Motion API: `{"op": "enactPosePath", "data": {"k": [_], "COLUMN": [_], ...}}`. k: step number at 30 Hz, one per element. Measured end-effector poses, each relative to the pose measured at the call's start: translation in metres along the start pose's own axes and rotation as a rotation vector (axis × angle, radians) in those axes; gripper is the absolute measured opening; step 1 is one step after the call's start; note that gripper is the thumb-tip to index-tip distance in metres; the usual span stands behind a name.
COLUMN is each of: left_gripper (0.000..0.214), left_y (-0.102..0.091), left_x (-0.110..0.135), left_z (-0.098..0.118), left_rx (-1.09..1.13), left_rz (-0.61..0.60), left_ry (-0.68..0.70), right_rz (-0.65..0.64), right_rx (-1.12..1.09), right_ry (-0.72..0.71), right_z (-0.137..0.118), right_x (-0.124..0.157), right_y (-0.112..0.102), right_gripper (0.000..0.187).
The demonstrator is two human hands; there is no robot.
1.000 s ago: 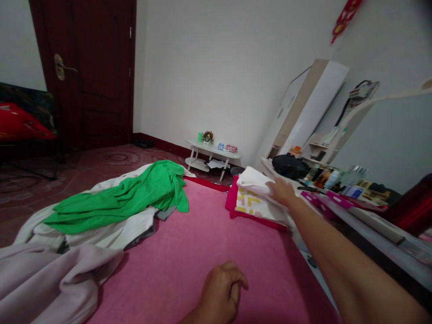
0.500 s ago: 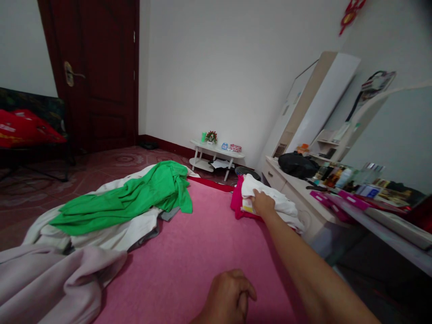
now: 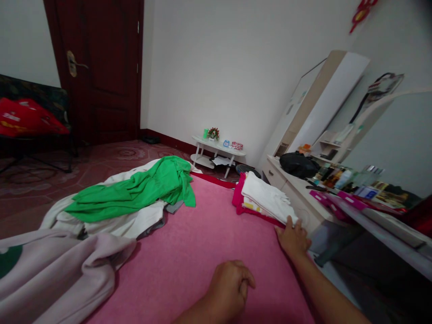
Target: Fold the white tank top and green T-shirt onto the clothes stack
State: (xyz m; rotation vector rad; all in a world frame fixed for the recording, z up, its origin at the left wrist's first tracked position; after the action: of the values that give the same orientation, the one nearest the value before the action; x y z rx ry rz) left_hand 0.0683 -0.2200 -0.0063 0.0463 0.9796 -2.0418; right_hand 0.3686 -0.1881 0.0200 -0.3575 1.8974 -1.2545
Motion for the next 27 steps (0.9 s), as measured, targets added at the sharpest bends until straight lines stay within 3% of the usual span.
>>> {"op": "enactPosePath", "data": {"k": [4, 8, 11, 14, 18, 21, 24, 27], "left_gripper": [0.035, 0.037, 0.038, 0.037, 0.037, 0.033, 0.031, 0.035], "left_y": [-0.004, -0.009, -0.012, -0.013, -0.029, -0.073, -0.148, -0.227], "left_x": [0.001, 0.0, 0.001, 0.004, 0.0, -0.009, -0.009, 0.012], "left_z": [0.002, 0.003, 0.003, 0.004, -0.001, -0.017, -0.042, -0.068], "left_rx": [0.008, 0.05, 0.108, 0.148, 0.027, -0.237, -0.531, -0.781], "left_rz": [0.005, 0.028, 0.049, 0.042, 0.091, 0.217, 0.464, 0.733], "left_ry": [-0.004, 0.021, 0.038, 0.045, 0.027, -0.067, -0.241, -0.479], "right_rz": [-0.064, -0.279, -0.438, -0.451, -0.411, -0.383, -0.365, -0.334], "right_rx": [-0.059, -0.163, -0.236, -0.264, -0.305, -0.356, -0.408, -0.449], "right_ry": [0.088, 0.003, -0.154, -0.305, -0.359, -0.371, -0.372, -0.389], "right_z": [-0.005, -0.051, -0.09, -0.11, -0.108, -0.104, -0.102, -0.102], "right_x": [0.032, 0.083, 0.124, 0.15, 0.153, 0.148, 0.146, 0.145], "right_y": [0.0, -0.002, -0.003, -0.008, -0.007, -0.004, -0.004, -0.006], "right_gripper": [0.074, 0.072, 0.064, 0.056, 0.054, 0.055, 0.056, 0.055]}}
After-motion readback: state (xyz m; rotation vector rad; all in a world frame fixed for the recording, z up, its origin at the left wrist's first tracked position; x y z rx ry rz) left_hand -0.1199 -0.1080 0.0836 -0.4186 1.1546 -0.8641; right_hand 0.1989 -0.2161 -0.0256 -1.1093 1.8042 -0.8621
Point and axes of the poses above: each hand's wrist, its own x-axis away from the middle knuckle, its own y-axis out of the palm, z = x × y, the point moved 5 cm from there along -x, towards the middle knuckle, and after that the axes turned 15 degrees about -x, right-handed, at the moved point
